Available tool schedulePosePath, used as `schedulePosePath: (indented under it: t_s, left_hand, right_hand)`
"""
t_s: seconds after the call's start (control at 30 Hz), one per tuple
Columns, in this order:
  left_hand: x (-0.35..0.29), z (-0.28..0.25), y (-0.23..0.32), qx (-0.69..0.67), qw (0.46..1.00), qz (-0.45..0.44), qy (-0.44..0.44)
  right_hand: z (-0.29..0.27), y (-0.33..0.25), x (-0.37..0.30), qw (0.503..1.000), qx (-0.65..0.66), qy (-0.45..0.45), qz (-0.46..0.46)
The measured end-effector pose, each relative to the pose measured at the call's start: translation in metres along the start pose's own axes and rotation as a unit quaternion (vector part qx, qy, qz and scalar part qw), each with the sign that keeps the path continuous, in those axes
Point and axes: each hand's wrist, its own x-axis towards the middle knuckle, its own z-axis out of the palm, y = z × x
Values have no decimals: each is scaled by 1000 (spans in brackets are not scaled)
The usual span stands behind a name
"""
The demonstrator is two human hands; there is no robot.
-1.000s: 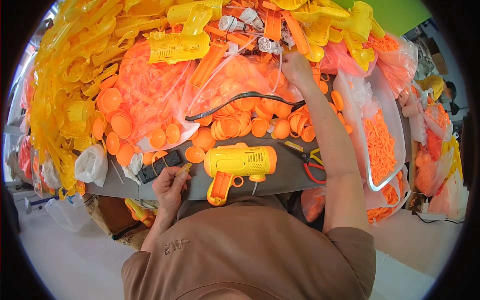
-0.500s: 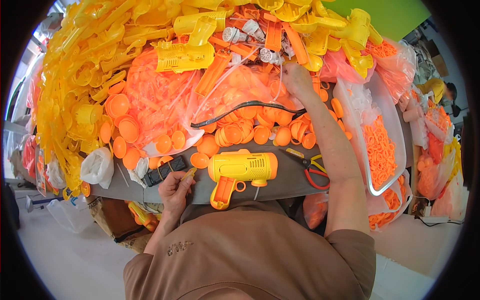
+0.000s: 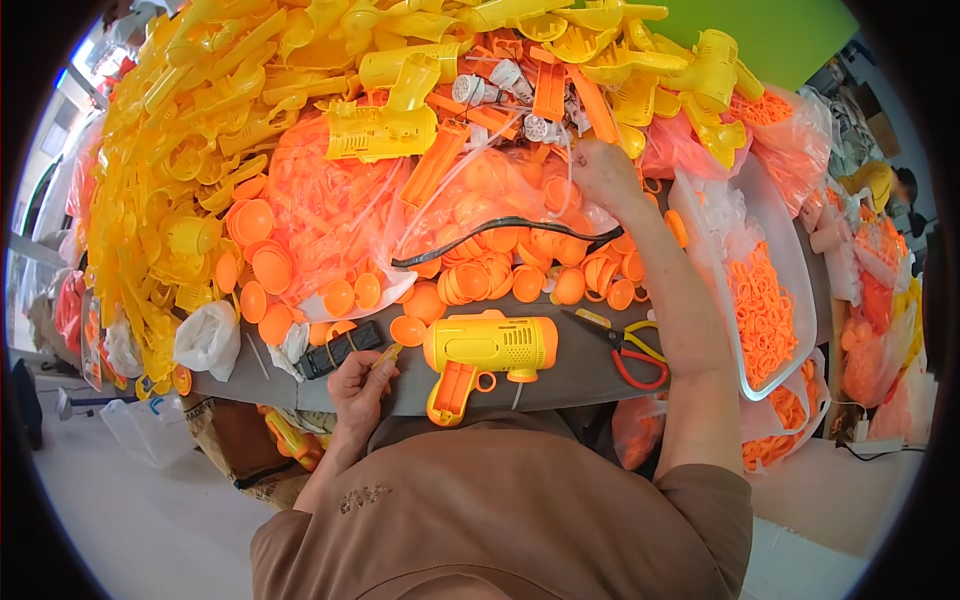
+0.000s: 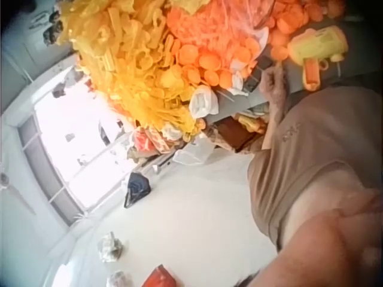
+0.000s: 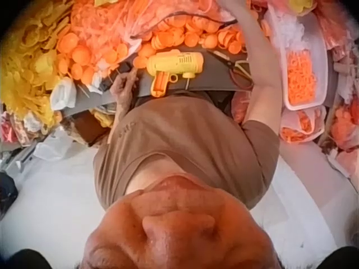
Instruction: Assembling a yellow toy bubble gun from various plastic components and internal parts.
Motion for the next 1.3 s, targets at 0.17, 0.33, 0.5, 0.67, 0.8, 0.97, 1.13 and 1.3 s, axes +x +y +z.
schedulePosePath:
  t_s: [0.17, 0.33, 0.5, 0.67, 0.8, 0.97, 1.13, 1.3]
  left_hand:
    - [1, 0, 0, 1, 1000, -9, 3]
    - [1, 0, 1, 1, 1000, -9, 1]
    - [2, 0, -1, 6, 1000, 0, 1]
    - [1, -1, -2, -1, 1000, 3, -1]
    - [0, 0, 1, -7, 1000, 5, 4]
    - [-2, -1, -2, -11, 1000, 0, 9]
    - [1, -2, -4, -7, 1000, 0, 2]
    - [1, -3, -3, -8, 1000, 10, 5]
  right_hand:
    - [-30, -5, -13, 995, 7, -93, 26]
    - [-54, -5, -43, 997, -60, -31, 34]
    - [-77, -16, -62, 995, -27, 96, -18]
    - [-60, -73, -48, 966, 143, 20, -212]
    - [-37, -104, -23, 954, 52, -75, -285]
    - [-29, -107, -14, 943, -34, -159, -291]
    - [-23, -99, -16, 948, 38, -84, -305]
    - [-25, -99, -14, 950, 136, -44, -278]
